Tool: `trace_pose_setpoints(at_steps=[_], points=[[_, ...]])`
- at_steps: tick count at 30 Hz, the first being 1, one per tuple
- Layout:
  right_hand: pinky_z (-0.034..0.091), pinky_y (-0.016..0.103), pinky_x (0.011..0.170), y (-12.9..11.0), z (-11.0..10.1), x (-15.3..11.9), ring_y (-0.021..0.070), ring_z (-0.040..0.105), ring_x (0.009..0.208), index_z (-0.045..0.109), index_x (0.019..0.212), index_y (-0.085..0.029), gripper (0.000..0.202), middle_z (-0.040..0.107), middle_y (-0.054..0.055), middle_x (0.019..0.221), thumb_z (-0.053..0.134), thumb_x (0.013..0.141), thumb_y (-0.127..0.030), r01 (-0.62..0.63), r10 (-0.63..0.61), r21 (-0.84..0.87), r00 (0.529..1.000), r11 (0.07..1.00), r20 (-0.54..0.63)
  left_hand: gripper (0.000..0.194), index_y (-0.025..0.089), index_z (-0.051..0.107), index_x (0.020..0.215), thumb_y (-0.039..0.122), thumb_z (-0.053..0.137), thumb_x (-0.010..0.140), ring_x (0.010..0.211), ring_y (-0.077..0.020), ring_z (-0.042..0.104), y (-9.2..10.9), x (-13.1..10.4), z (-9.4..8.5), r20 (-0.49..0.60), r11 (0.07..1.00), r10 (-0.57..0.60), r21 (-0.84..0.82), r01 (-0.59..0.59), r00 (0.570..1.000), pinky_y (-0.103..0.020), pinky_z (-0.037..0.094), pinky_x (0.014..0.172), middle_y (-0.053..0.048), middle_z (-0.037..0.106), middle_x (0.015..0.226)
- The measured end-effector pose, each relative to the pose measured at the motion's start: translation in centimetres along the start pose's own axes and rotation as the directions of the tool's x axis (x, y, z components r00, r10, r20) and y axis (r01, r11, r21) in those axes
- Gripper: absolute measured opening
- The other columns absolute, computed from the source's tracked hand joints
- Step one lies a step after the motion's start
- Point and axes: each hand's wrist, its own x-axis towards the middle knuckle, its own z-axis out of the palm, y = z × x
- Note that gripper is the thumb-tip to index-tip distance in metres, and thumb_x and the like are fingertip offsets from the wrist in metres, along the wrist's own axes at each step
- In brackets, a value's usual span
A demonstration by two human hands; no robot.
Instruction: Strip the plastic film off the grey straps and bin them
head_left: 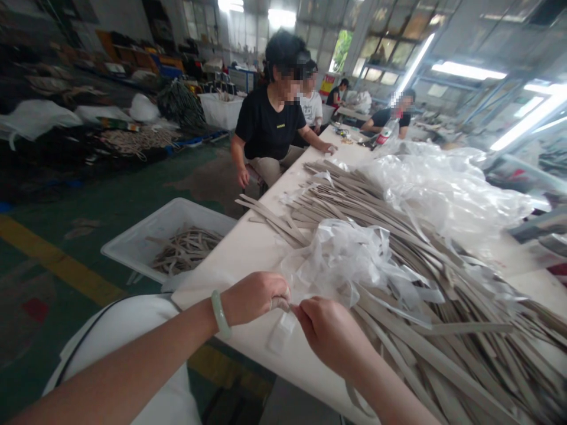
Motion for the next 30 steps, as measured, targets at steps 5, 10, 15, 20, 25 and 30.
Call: trace_pose_setpoints(at_steps=[5, 10, 15, 20, 25, 30], points=[[0.034, 0.025, 0.061, 1.0, 0.4, -0.3, 0.0162, 0.061, 0.072, 0.060, 0.082, -0.016, 0.027, 0.067, 0.006, 0.078, 0.043, 0.095, -0.031, 0.020, -0.031, 0.212, 0.998, 0.977, 0.048, 0.014, 0.014, 0.058, 0.081, 0.017, 0.048, 0.091, 0.079, -0.0174, 0.058, -0.6, -0.3, -0.4, 0.086, 0.950, -0.006, 0.310, -0.021, 0.996, -0.028, 0.045, 0.073, -0.005, 0.062, 0.083], [0.040, 0.026, 0.066, 1.5, 2.1, -0.9, 0.0190, 0.063, 0.078, 0.062, 0.091, -0.015, 0.024, 0.069, 0.009, 0.084, 0.040, 0.096, -0.024, -0.081, 0.085, 0.244, 0.996, 0.966, -0.007, 0.013, 0.014, 0.056, 0.084, 0.012, 0.045, 0.090, 0.083, -0.0185, 0.057, -0.7, -0.2, -0.5, 0.097, 0.883, 0.010, 0.467, -0.054, 0.995, -0.030, 0.046, 0.074, -0.006, 0.061, 0.086], [0.041, 0.026, 0.064, 0.3, 3.2, -0.8, 0.0195, 0.064, 0.074, 0.062, 0.084, -0.016, 0.022, 0.069, 0.009, 0.082, 0.045, 0.094, -0.027, -0.071, 0.060, 0.246, 0.997, 0.967, 0.054, 0.009, 0.015, 0.055, 0.082, 0.016, 0.049, 0.089, 0.078, -0.0206, 0.057, 0.1, -0.1, 0.6, 0.178, 0.837, 0.132, 0.508, -0.205, 0.975, -0.032, 0.047, 0.068, -0.006, 0.061, 0.084], [0.036, 0.026, 0.057, 1.2, 2.2, -2.7, 0.0199, 0.065, 0.070, 0.061, 0.085, -0.016, 0.025, 0.070, 0.008, 0.076, 0.041, 0.096, -0.027, -0.140, 0.135, 0.043, 0.986, 0.989, 0.103, 0.009, 0.014, 0.054, 0.083, 0.010, 0.047, 0.088, 0.077, -0.0213, 0.059, -0.5, -0.3, -0.1, 0.095, 0.805, 0.041, 0.586, -0.089, 0.995, -0.033, 0.048, 0.067, -0.008, 0.062, 0.082], [0.030, 0.027, 0.055, 0.6, 1.8, -2.3, 0.0202, 0.067, 0.069, 0.061, 0.084, -0.018, 0.023, 0.072, 0.008, 0.079, 0.046, 0.096, -0.030, -0.034, 0.048, -0.122, 0.992, 0.992, 0.114, 0.010, 0.016, 0.052, 0.082, 0.017, 0.046, 0.090, 0.068, -0.0195, 0.059, 0.2, -0.1, 2.0, 0.197, 0.826, 0.190, 0.497, -0.266, 0.962, -0.030, 0.047, 0.061, -0.005, 0.061, 0.072], [0.026, 0.027, 0.055, 1.8, 0.0, -3.4, 0.0172, 0.063, 0.066, 0.057, 0.081, -0.018, 0.023, 0.068, 0.004, 0.071, 0.049, 0.094, -0.035, -0.023, 0.035, -0.127, 0.995, 0.992, 0.092, 0.009, 0.015, 0.053, 0.084, 0.010, 0.047, 0.088, 0.071, -0.0201, 0.060, -0.6, -0.9, -1.1, 0.097, 0.810, 0.011, 0.582, -0.065, 0.995, -0.030, 0.044, 0.062, -0.006, 0.062, 0.076]])
